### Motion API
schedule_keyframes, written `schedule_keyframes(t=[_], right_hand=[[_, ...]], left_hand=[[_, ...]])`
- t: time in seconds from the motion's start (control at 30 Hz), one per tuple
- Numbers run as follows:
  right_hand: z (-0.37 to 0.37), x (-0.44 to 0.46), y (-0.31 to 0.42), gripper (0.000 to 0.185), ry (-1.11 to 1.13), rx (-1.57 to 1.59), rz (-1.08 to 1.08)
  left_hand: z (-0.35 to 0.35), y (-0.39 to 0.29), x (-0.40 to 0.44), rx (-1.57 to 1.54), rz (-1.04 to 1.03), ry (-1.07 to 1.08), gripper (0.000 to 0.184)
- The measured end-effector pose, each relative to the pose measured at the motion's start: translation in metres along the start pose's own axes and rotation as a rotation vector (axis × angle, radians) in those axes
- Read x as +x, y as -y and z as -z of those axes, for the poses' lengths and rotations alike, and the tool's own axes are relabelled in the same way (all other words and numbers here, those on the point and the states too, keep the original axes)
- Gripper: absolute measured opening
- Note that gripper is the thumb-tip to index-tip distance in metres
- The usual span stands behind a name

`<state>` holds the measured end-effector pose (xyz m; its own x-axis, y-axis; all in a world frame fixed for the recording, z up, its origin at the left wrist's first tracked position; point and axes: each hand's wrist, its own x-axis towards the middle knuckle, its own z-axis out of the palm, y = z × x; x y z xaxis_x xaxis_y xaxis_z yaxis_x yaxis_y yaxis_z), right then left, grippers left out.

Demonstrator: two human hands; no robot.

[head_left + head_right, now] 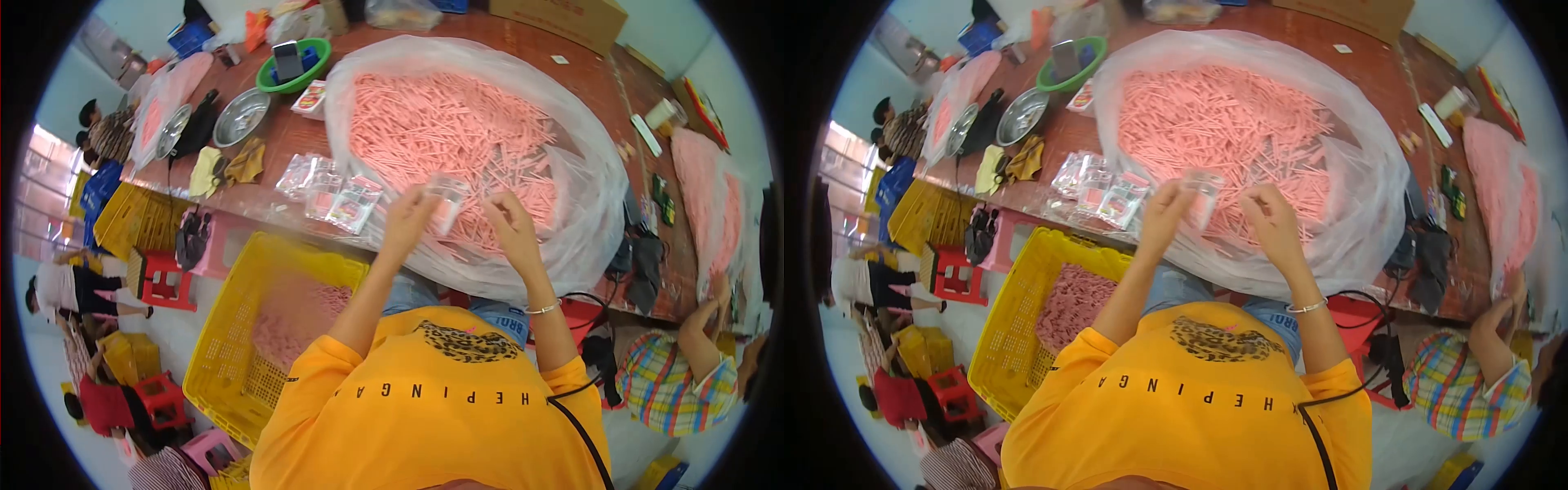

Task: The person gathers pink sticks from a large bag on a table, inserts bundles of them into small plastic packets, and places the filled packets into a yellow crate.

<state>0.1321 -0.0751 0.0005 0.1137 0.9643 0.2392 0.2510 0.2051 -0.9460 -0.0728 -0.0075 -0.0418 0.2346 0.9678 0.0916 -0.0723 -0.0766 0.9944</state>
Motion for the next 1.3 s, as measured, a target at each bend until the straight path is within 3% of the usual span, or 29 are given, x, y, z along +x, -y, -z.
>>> schedule_keyframes(t=[0.1,0.17,0.2,0.27,0.3,0.37,0.47,0.57,0.67,0.77,0.87,0.97,1.07,1.2,1.27,1.3], right_hand=[[0.004,-0.003,-0.013,0.011,-0.027,0.162,-0.168],[0.003,-0.006,-0.025,0.012,0.007,0.115,-0.187],[0.000,-0.007,-0.027,0.012,0.022,0.090,-0.195],[-0.007,-0.007,-0.024,0.013,0.032,0.114,-0.173],[-0.010,-0.006,-0.022,0.014,0.036,0.126,-0.162],[-0.010,-0.006,-0.020,0.015,0.061,0.053,-0.181],[-0.012,-0.007,-0.017,0.016,0.064,0.052,-0.199],[-0.010,-0.009,-0.014,0.017,0.093,0.019,-0.224],[-0.014,-0.008,-0.012,0.018,0.105,0.008,-0.224],[-0.016,-0.008,-0.014,0.019,0.117,0.006,-0.246],[-0.019,-0.004,-0.011,0.020,0.132,-0.022,-0.256],[-0.021,-0.004,-0.015,0.020,0.146,-0.049,-0.252],[-0.019,-0.004,-0.014,0.020,0.142,-0.043,-0.226],[-0.022,0.001,-0.004,0.016,0.148,0.041,-0.316],[-0.038,0.006,0.001,0.015,0.157,0.050,-0.180],[-0.047,0.011,0.005,0.016,0.163,0.055,-0.106]], left_hand=[[0.069,-0.021,0.002,0.024,0.093,-0.246,0.016],[0.117,-0.036,0.002,0.256,0.057,-0.343,0.017],[0.156,-0.006,0.012,0.339,-0.038,-0.369,0.022],[0.193,-0.003,0.019,0.920,-0.332,-0.445,0.021],[0.194,-0.004,0.017,1.082,-0.288,-0.444,0.023],[0.193,-0.006,0.017,1.401,-0.195,-0.433,0.033],[0.206,-0.008,0.028,1.442,-0.295,-0.428,0.070],[0.229,-0.008,0.058,1.391,0.203,-0.283,0.108],[0.225,-0.041,0.075,1.358,0.457,-0.109,0.122],[0.223,-0.023,0.089,1.416,0.475,0.031,0.112],[0.215,-0.035,0.089,1.375,0.442,0.086,0.088],[0.230,-0.014,0.091,1.135,0.299,0.143,0.064],[0.232,-0.019,0.079,1.073,0.312,0.018,0.051],[0.238,-0.040,0.049,0.603,0.186,-0.212,0.031],[0.227,-0.047,0.037,0.425,0.077,-0.260,0.023],[0.222,-0.040,0.034,0.366,0.120,-0.219,0.022]])
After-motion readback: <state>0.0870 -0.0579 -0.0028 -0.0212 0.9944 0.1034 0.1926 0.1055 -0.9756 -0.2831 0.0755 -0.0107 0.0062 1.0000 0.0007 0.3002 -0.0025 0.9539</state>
